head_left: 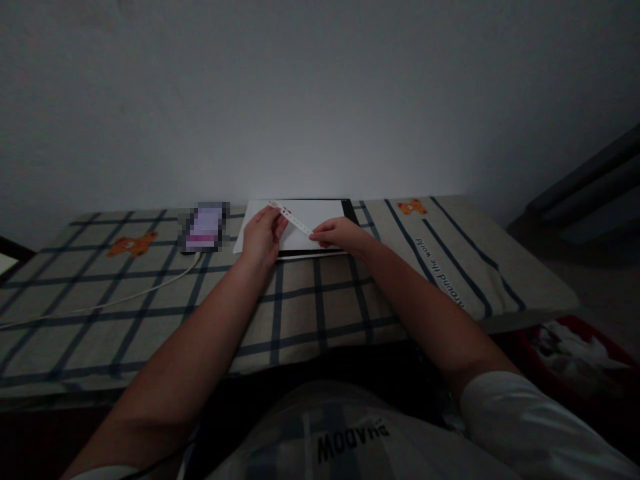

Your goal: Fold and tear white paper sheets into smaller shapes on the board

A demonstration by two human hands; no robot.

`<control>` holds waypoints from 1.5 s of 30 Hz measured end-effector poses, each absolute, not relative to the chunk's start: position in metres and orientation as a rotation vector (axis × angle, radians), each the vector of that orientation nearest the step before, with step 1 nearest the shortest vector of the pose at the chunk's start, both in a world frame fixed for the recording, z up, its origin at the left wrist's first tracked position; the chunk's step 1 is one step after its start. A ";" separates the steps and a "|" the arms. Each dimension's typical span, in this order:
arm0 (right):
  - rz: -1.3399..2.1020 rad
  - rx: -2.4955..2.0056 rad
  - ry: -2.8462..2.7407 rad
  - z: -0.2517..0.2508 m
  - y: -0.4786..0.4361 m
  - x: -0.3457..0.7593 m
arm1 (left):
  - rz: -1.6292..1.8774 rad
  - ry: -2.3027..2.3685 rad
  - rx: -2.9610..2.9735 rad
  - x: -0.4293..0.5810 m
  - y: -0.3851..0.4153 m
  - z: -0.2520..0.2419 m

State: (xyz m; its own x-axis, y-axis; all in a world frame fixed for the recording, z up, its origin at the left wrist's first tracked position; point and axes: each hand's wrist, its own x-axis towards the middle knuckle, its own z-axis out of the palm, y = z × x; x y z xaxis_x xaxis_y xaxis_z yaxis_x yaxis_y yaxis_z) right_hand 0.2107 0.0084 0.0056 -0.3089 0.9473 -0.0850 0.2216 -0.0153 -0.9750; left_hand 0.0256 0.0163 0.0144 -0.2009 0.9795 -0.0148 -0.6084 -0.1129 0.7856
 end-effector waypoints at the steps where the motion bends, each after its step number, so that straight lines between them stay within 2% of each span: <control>1: 1.387 -1.236 -1.583 0.006 0.008 0.210 | 1.619 0.803 0.616 0.025 0.017 0.015; 22: 1.414 -1.270 -1.603 0.003 0.008 0.212 | 1.558 0.862 0.564 0.021 0.018 0.020; 45: 1.466 -1.258 -1.564 0.006 0.009 0.213 | 1.649 0.845 0.560 0.018 0.024 0.017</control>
